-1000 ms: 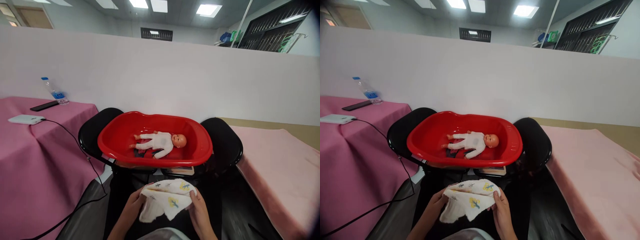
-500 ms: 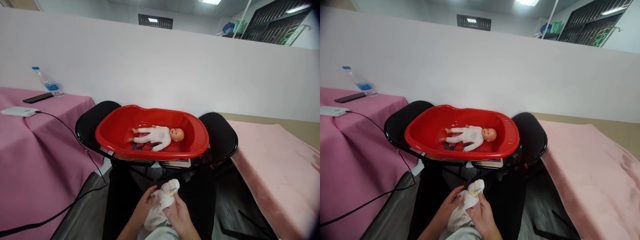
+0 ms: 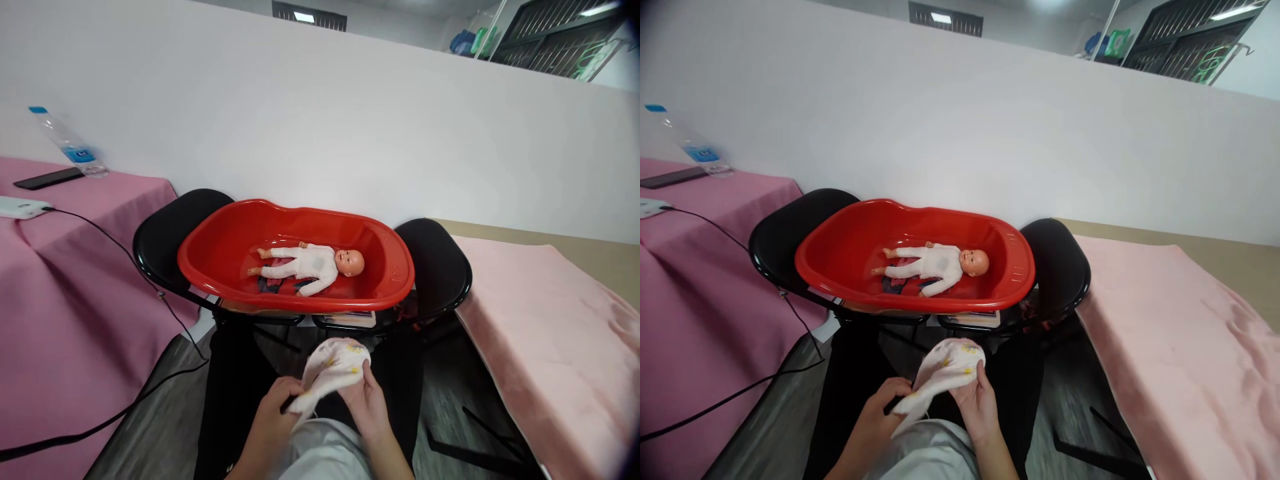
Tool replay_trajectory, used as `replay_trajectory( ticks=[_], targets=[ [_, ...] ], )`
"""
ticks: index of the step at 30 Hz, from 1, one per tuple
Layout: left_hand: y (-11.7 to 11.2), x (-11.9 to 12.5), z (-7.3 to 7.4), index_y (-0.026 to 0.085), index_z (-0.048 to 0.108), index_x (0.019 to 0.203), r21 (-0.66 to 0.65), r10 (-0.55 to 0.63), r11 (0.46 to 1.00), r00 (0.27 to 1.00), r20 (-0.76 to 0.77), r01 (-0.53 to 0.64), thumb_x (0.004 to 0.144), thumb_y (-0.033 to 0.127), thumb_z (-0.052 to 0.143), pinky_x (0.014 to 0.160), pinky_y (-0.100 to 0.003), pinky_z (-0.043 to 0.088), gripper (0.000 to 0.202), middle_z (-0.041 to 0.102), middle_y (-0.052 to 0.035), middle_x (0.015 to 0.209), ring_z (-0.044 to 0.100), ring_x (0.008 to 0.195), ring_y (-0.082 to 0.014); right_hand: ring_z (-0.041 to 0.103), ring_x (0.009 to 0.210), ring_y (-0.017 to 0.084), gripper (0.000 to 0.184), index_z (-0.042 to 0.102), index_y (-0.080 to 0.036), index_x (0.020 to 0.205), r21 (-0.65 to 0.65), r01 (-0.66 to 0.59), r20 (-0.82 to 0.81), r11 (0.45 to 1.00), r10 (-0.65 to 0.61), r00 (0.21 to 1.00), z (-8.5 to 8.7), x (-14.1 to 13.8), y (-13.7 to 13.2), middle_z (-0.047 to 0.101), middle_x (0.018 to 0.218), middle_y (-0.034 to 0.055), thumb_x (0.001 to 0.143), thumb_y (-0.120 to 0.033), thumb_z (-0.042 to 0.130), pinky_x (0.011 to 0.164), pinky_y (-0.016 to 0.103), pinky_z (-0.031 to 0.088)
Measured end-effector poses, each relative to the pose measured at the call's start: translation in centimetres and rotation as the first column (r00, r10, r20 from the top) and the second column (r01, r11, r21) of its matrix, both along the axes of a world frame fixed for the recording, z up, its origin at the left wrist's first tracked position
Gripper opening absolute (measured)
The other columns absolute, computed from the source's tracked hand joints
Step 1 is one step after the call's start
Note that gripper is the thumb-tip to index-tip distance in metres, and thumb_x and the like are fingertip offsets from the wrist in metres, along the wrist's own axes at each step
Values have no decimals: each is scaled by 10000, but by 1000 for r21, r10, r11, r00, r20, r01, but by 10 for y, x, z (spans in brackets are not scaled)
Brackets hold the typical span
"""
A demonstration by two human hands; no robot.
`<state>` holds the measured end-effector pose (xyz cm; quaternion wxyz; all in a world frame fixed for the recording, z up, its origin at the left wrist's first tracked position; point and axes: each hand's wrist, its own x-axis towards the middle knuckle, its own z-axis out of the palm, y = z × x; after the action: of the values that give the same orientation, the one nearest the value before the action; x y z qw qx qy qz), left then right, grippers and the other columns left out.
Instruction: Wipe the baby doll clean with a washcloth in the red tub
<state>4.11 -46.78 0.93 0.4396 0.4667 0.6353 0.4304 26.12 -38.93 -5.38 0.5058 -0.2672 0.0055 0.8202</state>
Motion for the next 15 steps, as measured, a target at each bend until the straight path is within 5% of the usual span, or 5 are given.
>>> replay_trajectory(
  ticks=[2,5,11,13,15],
  targets=[
    [-8,8,23,270,856,822,164,-200,966,980,-19,200,796,252,772,1048,-438,510,90,809,-105,939,703,1080,-350,653,1380,267,454,812,-212,1205,8,14,15,1000,-14,1000,-2,0,-3,785,1337,96,851,-489,874,1179,458,520],
    [-18,25,39,295,900,1012,226,-447,863,892,-73,451,917,253,720,984,-435,539,208,834,-114,1057,746,1024,-331,694,1302,333,562,827,-193,1143,-5,-76,56,997,76,996,-8,-9,-18,814,1219,126,869,-681,782,1113,545,558],
    [-22,46,20,308,878,1119,299,-695,667,714,-78,682,1036,539,645,1015,-420,508,339,854,-100,1108,778,1042,-310,766,1104,386,714,841,-169,1002,-53,-285,30,957,287,958,-4,-24,-42,826,946,151,808,-847,732,967,542,624],
    [-22,41,11,270,869,1037,325,-648,734,758,69,597,949,636,730,1005,-401,519,401,849,-104,1057,771,1015,-300,764,1126,396,682,847,-150,1058,-72,-320,-9,945,320,947,3,-21,-40,832,991,159,780,-771,812,974,538,624],
    [-20,33,0,241,846,996,158,-366,929,899,241,335,881,663,786,947,-380,542,441,812,-89,983,743,951,-273,763,1142,403,606,850,-136,1066,-72,-337,-10,939,337,941,9,-14,-36,835,1034,167,778,-670,861,994,545,617]
  ],
)
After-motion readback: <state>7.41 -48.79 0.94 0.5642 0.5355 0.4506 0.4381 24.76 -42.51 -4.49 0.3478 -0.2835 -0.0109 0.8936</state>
